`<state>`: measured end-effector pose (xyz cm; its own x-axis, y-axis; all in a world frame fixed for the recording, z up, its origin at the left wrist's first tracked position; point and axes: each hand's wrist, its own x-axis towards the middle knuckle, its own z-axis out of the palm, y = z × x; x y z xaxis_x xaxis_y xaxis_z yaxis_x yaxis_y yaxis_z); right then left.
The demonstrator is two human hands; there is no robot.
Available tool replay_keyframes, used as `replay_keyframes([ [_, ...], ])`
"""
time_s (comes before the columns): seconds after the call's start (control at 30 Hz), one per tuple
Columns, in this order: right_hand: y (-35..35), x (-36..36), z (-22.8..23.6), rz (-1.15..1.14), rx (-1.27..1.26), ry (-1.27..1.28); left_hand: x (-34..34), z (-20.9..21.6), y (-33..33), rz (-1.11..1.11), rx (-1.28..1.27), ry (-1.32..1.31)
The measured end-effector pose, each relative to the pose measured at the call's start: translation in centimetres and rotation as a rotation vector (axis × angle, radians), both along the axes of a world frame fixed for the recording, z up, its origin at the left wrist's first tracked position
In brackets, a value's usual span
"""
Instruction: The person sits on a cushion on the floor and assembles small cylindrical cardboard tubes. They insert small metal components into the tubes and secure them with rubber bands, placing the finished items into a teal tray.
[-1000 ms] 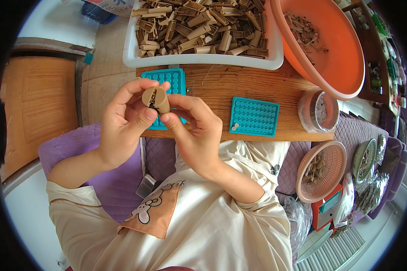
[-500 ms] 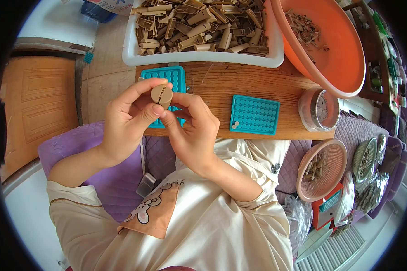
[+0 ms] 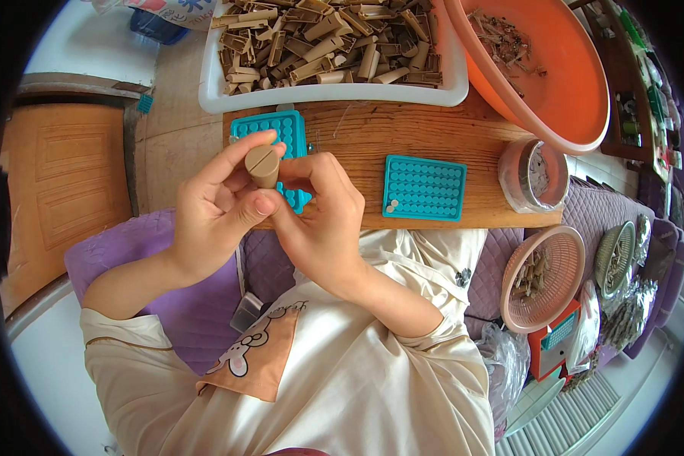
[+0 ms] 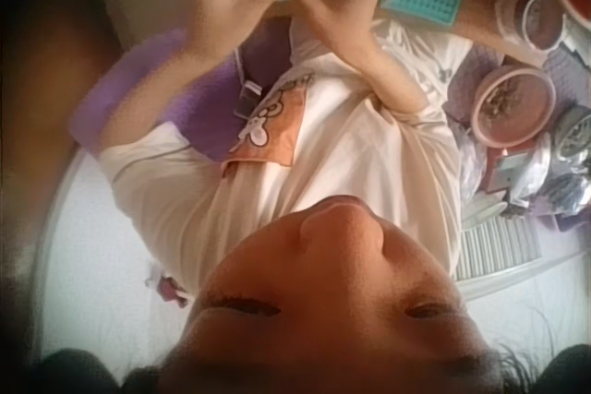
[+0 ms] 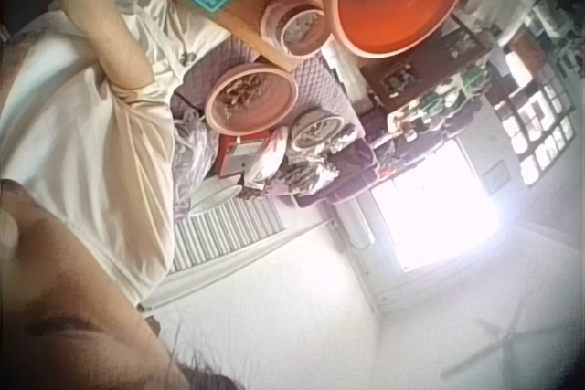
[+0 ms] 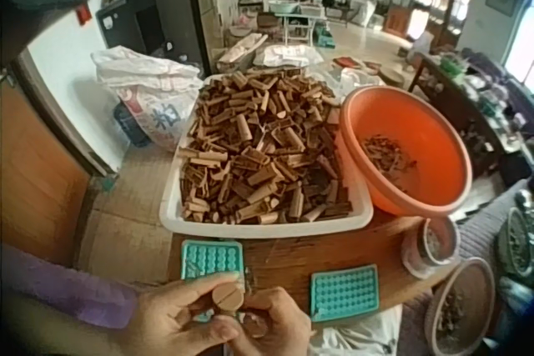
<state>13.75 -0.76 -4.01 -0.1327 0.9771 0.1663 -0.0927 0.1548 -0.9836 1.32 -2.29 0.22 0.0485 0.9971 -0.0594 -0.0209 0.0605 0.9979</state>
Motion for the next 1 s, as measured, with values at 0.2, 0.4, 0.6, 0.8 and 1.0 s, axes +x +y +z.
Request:
replay_keyframes([
  [0.2,-0.8,-1.2,-0.6,0.143,0.095,-0.172,-0.6,0.0,0.3,-0.110,0.416,0.502],
  [0.4,-2.0,-2.1,-1.9,0.244,0.409,-0.026,0.5,0.4,-0.1,-0.176,0.545,0.457],
  [0.6,-0.5,-0.2,-1.9,0.327,0.253,-0.100,0.0,-0.2,-0.1,-0.184,0.370,0.373],
  [0.8,2.5,9.8,1.2,0.545,0.124,-0.521,-0.1,-0.4,-0.5,-0.223,0.114,0.238],
  [1.0,8.2,27.3,-2.0,-0.340,-0.048,-0.774,0.4,0.4,-0.8,-0.377,-0.089,0.367],
])
